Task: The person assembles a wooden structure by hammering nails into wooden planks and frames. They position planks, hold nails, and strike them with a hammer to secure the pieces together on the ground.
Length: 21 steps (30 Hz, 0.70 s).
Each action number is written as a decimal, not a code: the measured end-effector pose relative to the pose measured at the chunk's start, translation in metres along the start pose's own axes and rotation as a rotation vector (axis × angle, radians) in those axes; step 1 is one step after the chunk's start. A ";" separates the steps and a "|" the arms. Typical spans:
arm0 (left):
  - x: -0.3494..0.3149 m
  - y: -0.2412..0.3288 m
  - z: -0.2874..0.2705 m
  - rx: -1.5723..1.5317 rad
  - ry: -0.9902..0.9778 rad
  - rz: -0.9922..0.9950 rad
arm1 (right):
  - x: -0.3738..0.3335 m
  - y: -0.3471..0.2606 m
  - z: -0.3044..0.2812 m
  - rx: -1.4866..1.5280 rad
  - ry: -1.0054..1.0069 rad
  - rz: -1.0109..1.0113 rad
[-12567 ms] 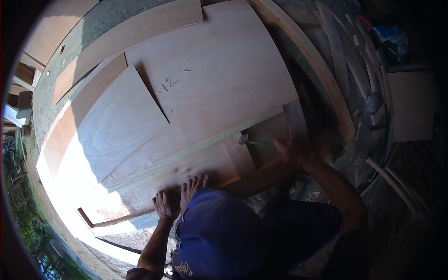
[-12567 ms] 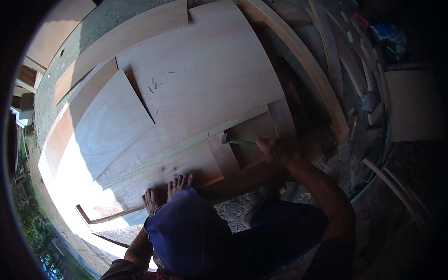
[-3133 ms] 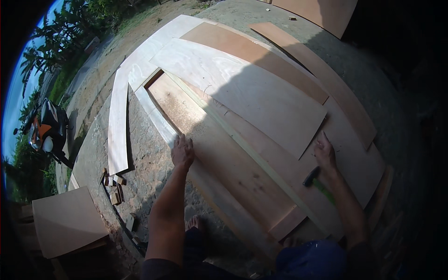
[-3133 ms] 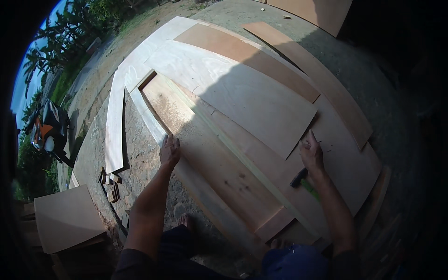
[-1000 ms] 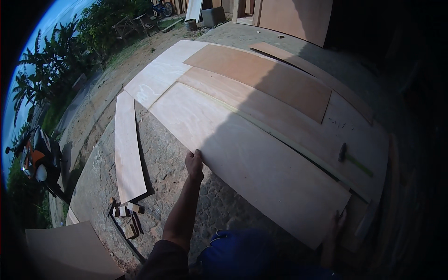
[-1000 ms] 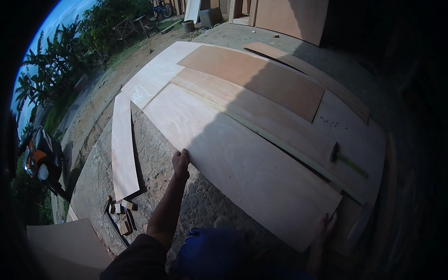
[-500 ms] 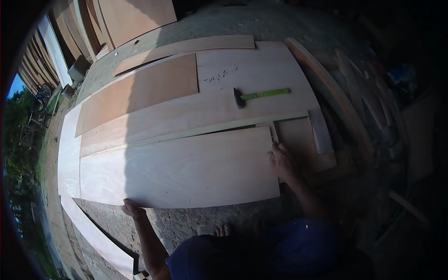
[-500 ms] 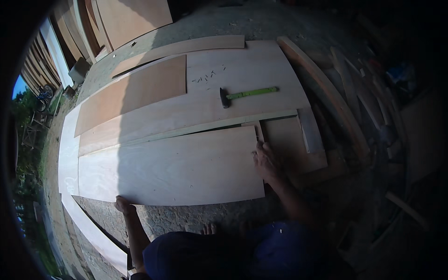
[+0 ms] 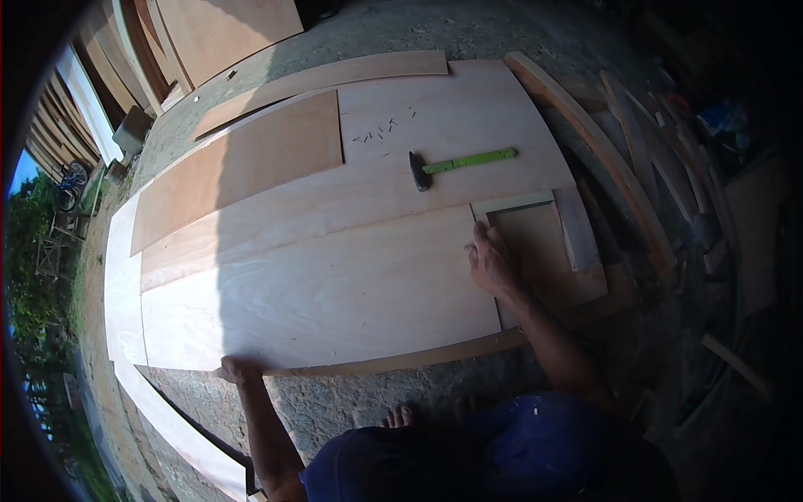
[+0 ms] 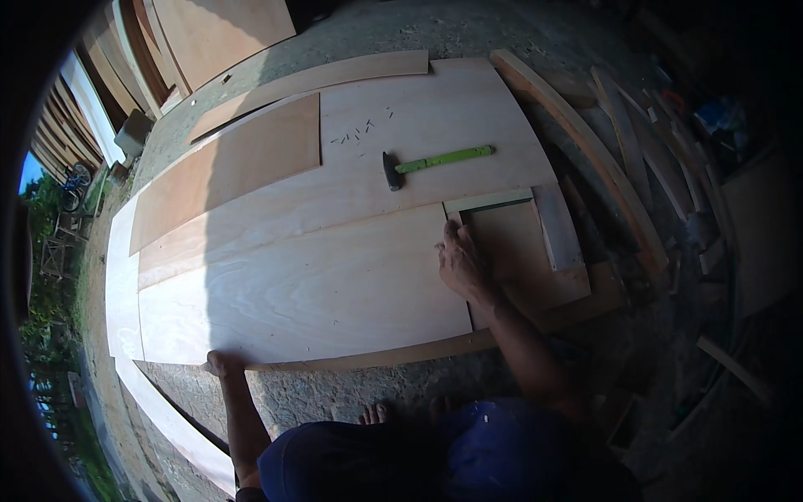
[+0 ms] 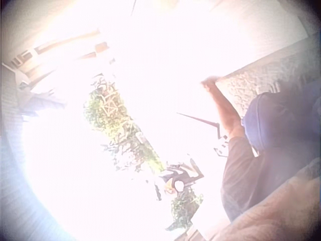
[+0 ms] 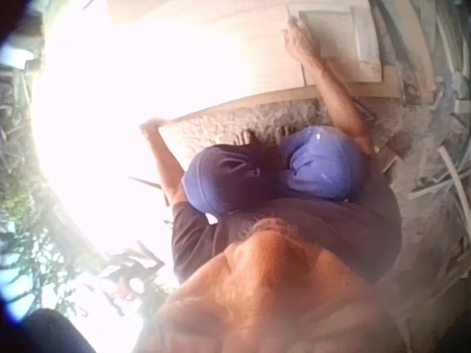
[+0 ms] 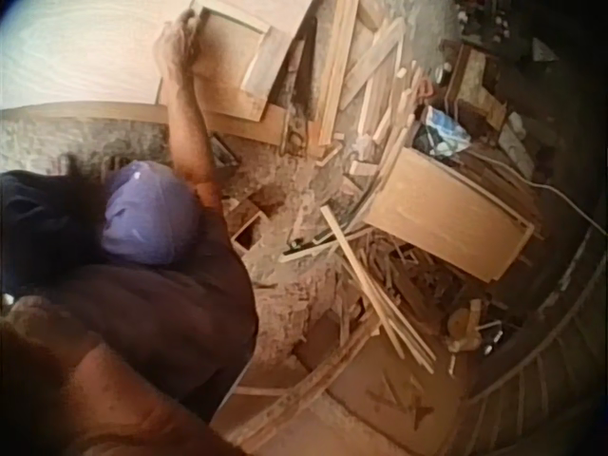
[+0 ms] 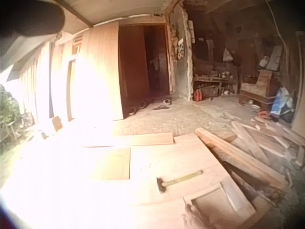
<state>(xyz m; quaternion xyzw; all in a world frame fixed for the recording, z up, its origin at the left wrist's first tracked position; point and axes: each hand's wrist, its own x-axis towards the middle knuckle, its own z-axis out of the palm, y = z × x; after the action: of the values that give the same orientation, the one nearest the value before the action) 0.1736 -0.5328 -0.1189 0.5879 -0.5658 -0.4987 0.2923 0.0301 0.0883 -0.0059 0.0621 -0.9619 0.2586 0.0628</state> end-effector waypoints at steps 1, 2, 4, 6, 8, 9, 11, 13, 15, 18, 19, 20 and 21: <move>-0.012 0.003 0.008 -0.047 -0.025 -0.017 | 0.003 0.009 -0.001 0.001 -0.008 0.009; -0.017 0.009 0.003 -0.078 -0.032 -0.023 | 0.006 0.008 0.001 0.017 -0.024 0.020; -0.031 0.019 0.003 -0.118 -0.068 -0.041 | 0.010 0.007 -0.004 0.043 -0.051 0.045; -0.036 0.031 -0.008 -0.150 -0.094 -0.030 | 0.012 -0.002 -0.004 0.008 -0.050 0.027; -0.014 0.033 -0.036 -0.095 -0.134 0.048 | 0.015 -0.026 -0.009 0.014 -0.152 0.044; 0.005 0.033 -0.053 -0.069 -0.165 0.113 | 0.014 -0.032 -0.007 0.033 -0.156 0.064; -0.033 0.043 -0.006 0.253 -0.110 -0.030 | 0.011 -0.001 -0.007 -0.006 -0.056 0.033; -0.020 0.043 -0.022 0.287 -0.135 0.021 | 0.012 -0.012 -0.007 0.028 -0.082 0.033; 0.017 0.041 -0.074 0.230 -0.257 0.002 | 0.011 -0.034 0.001 0.020 -0.134 0.029; 0.005 0.042 -0.040 0.385 -0.056 0.261 | 0.019 -0.021 -0.004 -0.110 -0.107 0.068; 0.005 0.048 -0.036 0.404 -0.028 0.296 | 0.021 -0.015 0.000 -0.167 -0.073 0.073; 0.007 0.051 -0.041 0.405 0.001 0.313 | 0.021 -0.022 -0.004 -0.216 -0.107 0.089; 0.020 0.050 -0.050 0.399 0.020 0.331 | 0.021 -0.024 -0.002 -0.239 -0.123 0.076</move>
<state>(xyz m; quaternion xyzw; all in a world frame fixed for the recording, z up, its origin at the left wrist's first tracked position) 0.1983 -0.5724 -0.0618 0.5382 -0.7385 -0.3170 0.2538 0.0132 0.0669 0.0105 0.0335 -0.9895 0.1403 0.0007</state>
